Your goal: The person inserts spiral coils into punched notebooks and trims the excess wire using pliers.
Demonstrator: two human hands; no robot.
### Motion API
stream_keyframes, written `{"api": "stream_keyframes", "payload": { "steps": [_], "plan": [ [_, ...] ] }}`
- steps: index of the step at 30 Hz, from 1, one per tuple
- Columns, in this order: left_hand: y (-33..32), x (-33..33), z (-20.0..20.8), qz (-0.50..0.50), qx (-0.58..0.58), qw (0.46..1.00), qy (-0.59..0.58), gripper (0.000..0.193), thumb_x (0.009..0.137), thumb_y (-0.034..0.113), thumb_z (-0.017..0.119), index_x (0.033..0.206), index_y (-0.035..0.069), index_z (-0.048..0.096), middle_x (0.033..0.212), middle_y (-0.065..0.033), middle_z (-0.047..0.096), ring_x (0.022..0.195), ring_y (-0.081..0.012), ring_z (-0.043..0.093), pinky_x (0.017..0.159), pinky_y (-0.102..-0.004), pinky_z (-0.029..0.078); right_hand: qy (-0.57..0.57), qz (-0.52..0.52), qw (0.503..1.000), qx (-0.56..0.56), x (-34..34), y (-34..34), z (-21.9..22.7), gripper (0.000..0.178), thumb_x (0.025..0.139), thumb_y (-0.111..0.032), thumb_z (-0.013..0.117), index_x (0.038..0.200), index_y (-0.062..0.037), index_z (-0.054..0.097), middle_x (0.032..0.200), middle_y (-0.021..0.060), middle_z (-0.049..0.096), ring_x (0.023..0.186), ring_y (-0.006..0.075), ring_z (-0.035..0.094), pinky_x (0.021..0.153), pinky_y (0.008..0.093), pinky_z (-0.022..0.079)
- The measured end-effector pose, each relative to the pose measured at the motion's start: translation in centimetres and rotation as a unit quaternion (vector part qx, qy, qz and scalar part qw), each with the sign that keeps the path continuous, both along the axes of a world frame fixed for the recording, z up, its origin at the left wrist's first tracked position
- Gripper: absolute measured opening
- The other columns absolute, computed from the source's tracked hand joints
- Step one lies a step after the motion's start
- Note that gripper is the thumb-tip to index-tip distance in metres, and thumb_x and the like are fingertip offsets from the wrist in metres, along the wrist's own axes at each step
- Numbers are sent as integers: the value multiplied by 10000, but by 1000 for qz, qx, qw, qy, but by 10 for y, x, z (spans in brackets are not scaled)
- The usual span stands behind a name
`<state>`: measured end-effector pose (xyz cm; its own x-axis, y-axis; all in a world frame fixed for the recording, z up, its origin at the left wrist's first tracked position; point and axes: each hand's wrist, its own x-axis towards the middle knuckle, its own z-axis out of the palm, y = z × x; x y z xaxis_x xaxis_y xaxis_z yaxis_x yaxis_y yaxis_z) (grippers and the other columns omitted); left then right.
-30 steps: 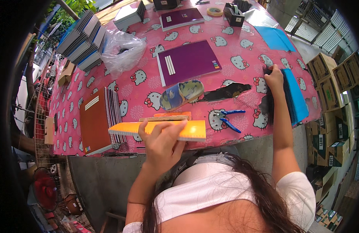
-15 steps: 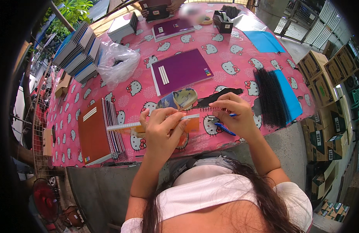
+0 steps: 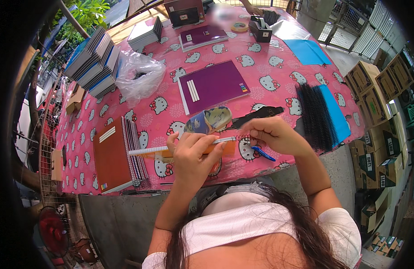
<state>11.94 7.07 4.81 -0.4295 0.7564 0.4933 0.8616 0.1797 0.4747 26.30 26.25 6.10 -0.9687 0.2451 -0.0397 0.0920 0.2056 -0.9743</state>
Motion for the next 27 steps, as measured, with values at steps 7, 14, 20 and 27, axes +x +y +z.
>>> {"api": "stream_keyframes", "payload": {
  "steps": [7, 14, 20, 27],
  "plan": [
    [-6, 6, -13, 30, 7, 999, 43, 263, 728, 214, 746, 979, 159, 689, 973, -8, 664, 1030, -229, 594, 1027, -525, 221, 191, -84, 889, 407, -7, -33, -21, 255, 799, -120, 687, 1023, -46, 592, 860, 110, 608, 771, 330, 619, 643, 403, 509],
    [-13, 8, -6, 6, 44, 998, 44, 220, 747, 220, 746, 957, 169, 706, 865, 28, 667, 831, -156, 601, 925, -437, 311, 136, -71, 908, 390, -9, -51, 4, 211, 758, -67, 670, 946, -59, 576, 887, 112, 559, 739, 308, 601, 559, 388, 484],
    [-7, 7, -9, 17, 63, 998, 26, 219, 729, 212, 760, 944, 187, 721, 861, 46, 690, 810, -137, 604, 922, -400, 311, 128, -116, 892, 419, -12, -54, 5, 100, 824, -143, 665, 864, -74, 606, 759, 68, 536, 657, 268, 595, 527, 375, 478],
    [-13, 6, -12, 20, 70, 996, 50, 218, 746, 257, 752, 949, 185, 717, 838, 51, 673, 821, -132, 598, 928, -417, 320, 166, -108, 883, 425, -19, -60, 10, 87, 799, -120, 672, 843, -59, 629, 769, 89, 570, 697, 274, 602, 554, 380, 483]
  ]
}}
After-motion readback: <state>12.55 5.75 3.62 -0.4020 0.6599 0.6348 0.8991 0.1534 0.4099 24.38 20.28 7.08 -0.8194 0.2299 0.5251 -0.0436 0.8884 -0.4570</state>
